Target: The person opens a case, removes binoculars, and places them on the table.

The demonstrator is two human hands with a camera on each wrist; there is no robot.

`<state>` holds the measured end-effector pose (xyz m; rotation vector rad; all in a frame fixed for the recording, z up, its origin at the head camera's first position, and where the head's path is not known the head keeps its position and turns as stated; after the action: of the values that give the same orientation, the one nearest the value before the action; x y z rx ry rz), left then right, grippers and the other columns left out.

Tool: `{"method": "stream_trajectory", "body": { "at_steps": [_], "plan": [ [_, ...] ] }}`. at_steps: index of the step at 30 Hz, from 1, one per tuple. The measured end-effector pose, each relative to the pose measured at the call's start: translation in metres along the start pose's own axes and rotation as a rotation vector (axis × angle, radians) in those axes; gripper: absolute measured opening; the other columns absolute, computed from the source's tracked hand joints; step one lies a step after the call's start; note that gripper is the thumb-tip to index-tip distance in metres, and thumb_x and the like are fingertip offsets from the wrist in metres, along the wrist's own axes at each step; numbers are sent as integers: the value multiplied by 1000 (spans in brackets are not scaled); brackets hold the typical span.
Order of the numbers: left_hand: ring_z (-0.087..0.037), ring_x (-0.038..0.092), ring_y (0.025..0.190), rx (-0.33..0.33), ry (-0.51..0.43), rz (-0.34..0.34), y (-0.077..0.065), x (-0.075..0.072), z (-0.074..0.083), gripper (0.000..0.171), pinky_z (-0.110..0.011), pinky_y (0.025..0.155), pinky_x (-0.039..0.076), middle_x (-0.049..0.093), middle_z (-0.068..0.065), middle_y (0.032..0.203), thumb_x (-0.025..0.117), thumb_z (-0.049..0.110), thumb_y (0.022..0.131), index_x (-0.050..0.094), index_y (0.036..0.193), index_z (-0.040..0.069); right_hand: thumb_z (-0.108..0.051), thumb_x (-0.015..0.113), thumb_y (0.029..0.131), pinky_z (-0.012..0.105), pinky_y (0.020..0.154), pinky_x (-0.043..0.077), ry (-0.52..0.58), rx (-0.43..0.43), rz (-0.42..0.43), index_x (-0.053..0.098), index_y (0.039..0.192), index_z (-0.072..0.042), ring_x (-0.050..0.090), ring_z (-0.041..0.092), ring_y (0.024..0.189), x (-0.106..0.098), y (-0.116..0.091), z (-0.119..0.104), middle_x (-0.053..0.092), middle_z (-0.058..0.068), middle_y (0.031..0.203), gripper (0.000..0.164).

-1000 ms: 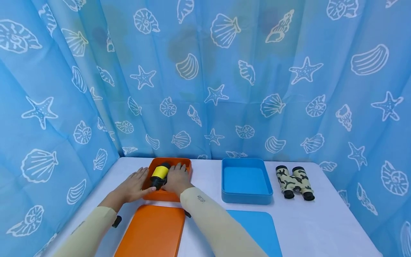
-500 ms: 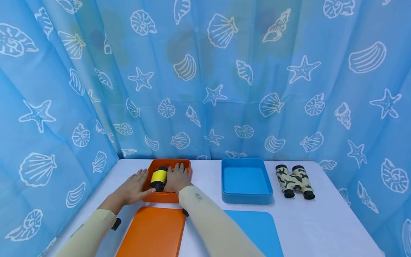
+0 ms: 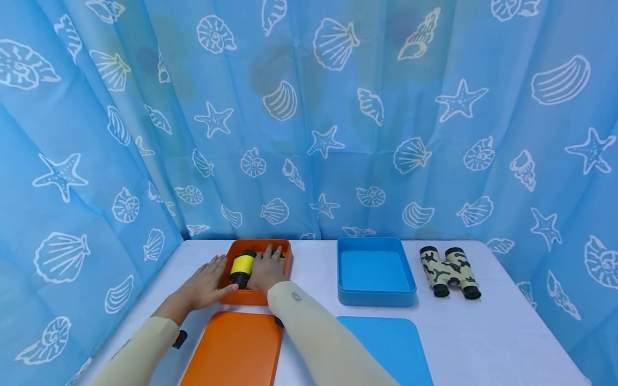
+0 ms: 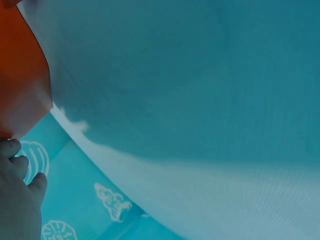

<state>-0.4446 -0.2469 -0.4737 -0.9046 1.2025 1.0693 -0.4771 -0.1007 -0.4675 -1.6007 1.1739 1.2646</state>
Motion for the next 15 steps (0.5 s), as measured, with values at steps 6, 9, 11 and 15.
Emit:
{"method": "stream_trajectory", "body": {
  "at_steps": [6,9,11,15],
  "plan": [
    [-35,13,146,-2,-19,6,-1,4,0,108,-55,115,11,21,-14,159,40,80,83,18,154,2,-48,77,77,56,107,32,-50,-27,14,44,146,-9,23,46,139,-2,-1,0,32,19,151,85],
    [-34,13,146,-3,-10,8,0,5,0,108,-55,115,11,20,-13,159,39,81,83,17,155,3,-48,77,77,57,105,35,-95,-58,13,49,140,-9,29,45,136,-3,2,0,39,18,142,80],
    [-34,13,146,-2,-2,7,1,4,-1,108,-55,115,11,19,-13,160,38,80,83,16,155,2,-48,77,77,56,105,36,-122,-68,0,49,141,-10,30,44,136,-3,4,0,40,18,141,80],
    [-34,13,146,-4,6,5,1,4,-2,108,-54,115,11,18,-14,160,37,80,84,16,155,2,-49,77,78,54,105,37,-106,-45,-46,40,149,-13,21,45,140,-1,4,1,28,19,153,88]
  ]
}}
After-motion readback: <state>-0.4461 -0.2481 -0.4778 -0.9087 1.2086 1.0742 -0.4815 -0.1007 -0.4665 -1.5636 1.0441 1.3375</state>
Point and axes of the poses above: each hand's wrist, its own y-axis towards the middle knuckle, its own x-axis out of the palm, z = x × y, the point moved 8 cm from there along y, towards the middle knuckle
